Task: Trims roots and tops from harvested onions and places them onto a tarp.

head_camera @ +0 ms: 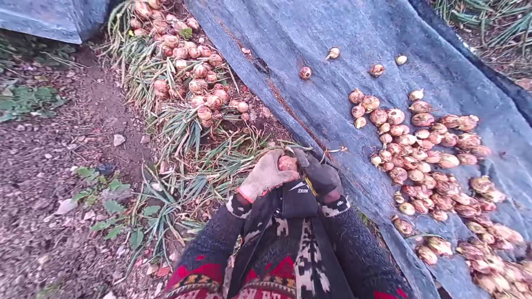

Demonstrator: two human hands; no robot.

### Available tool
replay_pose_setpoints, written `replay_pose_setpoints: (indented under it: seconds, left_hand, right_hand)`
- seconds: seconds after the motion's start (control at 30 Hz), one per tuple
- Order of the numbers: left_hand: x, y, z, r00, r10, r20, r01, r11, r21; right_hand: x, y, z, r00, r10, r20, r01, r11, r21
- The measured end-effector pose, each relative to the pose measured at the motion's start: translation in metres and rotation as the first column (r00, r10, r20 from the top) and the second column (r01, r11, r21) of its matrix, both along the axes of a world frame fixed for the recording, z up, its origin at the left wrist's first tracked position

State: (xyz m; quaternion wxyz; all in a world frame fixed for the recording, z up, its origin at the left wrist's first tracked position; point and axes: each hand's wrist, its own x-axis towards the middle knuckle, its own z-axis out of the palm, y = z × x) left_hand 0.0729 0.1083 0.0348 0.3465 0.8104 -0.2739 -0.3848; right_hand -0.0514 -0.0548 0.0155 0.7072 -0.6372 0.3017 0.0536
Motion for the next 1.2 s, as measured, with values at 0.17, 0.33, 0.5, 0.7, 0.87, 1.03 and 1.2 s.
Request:
replay_pose_setpoints:
  seconds: [0.17,0.33,0.5,0.7,0.87,1.03,1.2]
  left_hand:
    - [-0.016,0.005,-0.023,0.967,-0.012,0.254,-0.024,0.990,0.140]
    - [0.063,0.090,-0.068,0.782,0.375,0.498,-0.568,0.758,0.321]
    - [0.123,0.179,-0.052,0.395,0.884,-0.249,-0.918,0.369,-0.149]
    - [0.107,0.105,-0.039,0.513,0.375,-0.772,-0.856,0.291,-0.428]
    - [0.033,0.007,-0.063,0.440,0.256,-0.861,-0.834,0.473,-0.285]
    - [0.021,-0.014,-0.083,0.645,0.356,-0.676,-0.615,0.767,-0.183]
    - [0.069,-0.031,-0.096,0.912,0.386,0.138,-0.402,0.909,0.110]
  right_hand:
    - [0.001,0.017,-0.019,0.991,-0.038,-0.129,0.051,0.993,0.104]
    - [-0.003,0.042,0.010,0.942,0.306,-0.139,-0.328,0.925,-0.190]
    - [0.012,0.054,0.025,0.663,0.669,-0.336,-0.739,0.517,-0.431]
    - [0.034,0.041,-0.020,0.993,0.036,0.112,-0.028,0.997,-0.078]
    - [0.049,0.031,-0.037,0.973,-0.185,0.137,0.170,0.979,0.115]
    - [0.046,0.018,-0.070,0.942,-0.333,-0.045,0.334,0.913,0.236]
    - [0.034,0.008,-0.076,0.913,-0.404,0.062,0.350,0.850,0.393]
